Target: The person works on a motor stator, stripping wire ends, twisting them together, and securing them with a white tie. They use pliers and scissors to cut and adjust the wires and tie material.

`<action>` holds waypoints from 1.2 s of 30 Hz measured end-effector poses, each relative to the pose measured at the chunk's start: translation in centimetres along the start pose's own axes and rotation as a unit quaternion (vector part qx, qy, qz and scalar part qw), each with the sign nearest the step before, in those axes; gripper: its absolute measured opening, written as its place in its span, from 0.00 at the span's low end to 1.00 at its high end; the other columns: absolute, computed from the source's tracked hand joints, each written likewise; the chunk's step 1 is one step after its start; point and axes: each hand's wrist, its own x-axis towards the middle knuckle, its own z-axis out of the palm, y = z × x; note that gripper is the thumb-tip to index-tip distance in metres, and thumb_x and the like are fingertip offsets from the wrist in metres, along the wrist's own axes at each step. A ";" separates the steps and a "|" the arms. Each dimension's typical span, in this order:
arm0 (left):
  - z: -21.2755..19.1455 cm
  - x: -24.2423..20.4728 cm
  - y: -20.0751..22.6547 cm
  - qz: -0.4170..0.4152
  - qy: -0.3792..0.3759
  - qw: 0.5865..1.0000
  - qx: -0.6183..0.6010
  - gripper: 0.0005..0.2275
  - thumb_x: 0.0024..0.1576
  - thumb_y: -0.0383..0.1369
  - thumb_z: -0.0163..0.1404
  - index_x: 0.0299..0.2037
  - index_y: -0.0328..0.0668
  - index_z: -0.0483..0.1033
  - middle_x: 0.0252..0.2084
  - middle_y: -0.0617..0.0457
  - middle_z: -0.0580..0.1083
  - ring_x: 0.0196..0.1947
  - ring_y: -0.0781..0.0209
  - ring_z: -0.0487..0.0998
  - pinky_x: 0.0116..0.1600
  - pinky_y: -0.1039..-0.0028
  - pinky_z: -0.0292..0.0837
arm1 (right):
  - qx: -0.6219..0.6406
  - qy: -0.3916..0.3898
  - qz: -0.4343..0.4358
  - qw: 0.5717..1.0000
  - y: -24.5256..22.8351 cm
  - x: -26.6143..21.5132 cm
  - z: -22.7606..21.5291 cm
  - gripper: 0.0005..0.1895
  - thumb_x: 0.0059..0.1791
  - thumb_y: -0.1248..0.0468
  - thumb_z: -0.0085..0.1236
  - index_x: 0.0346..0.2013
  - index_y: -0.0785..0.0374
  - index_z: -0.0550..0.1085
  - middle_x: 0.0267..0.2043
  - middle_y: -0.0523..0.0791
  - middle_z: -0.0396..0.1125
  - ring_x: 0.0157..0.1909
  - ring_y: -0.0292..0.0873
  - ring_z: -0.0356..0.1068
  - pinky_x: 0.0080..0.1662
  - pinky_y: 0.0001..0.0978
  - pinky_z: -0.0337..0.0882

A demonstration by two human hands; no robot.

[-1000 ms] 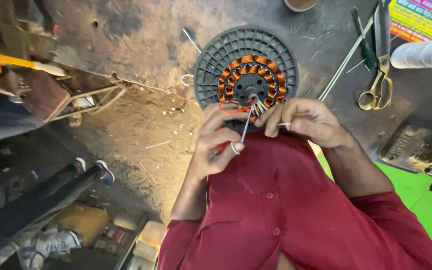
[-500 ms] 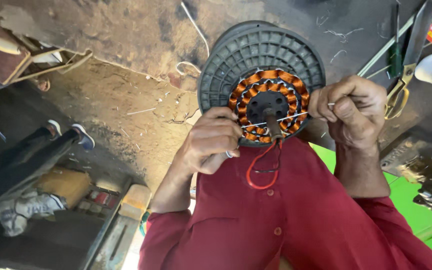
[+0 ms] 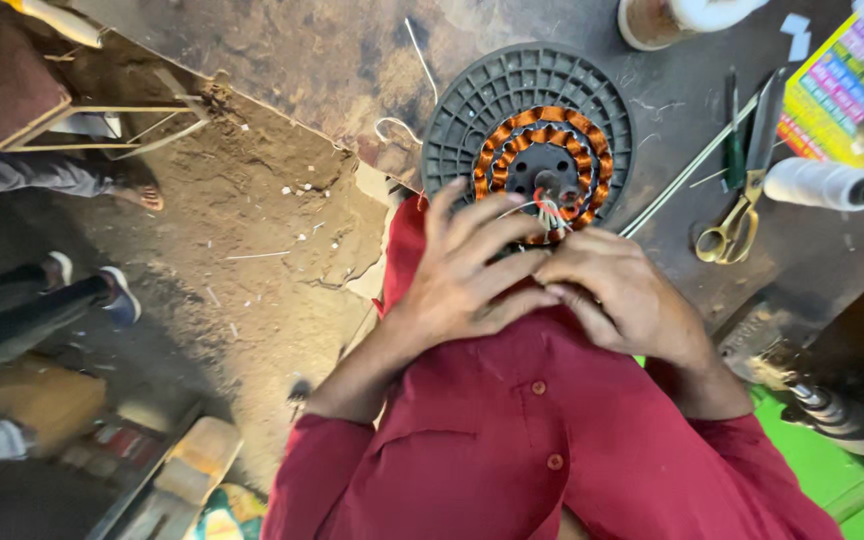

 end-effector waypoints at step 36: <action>3.8 -0.1 -3.9 -0.115 0.048 0.990 0.067 0.45 0.45 0.53 0.66 0.71 0.45 0.58 0.73 0.44 0.58 0.72 0.44 0.60 0.75 0.44 0.46 | -0.308 0.168 0.153 0.924 -1.4 1.6 1.1 0.09 0.51 0.76 0.61 0.45 0.68 0.73 0.55 0.53 0.68 0.53 0.56 0.72 0.51 0.43 0.72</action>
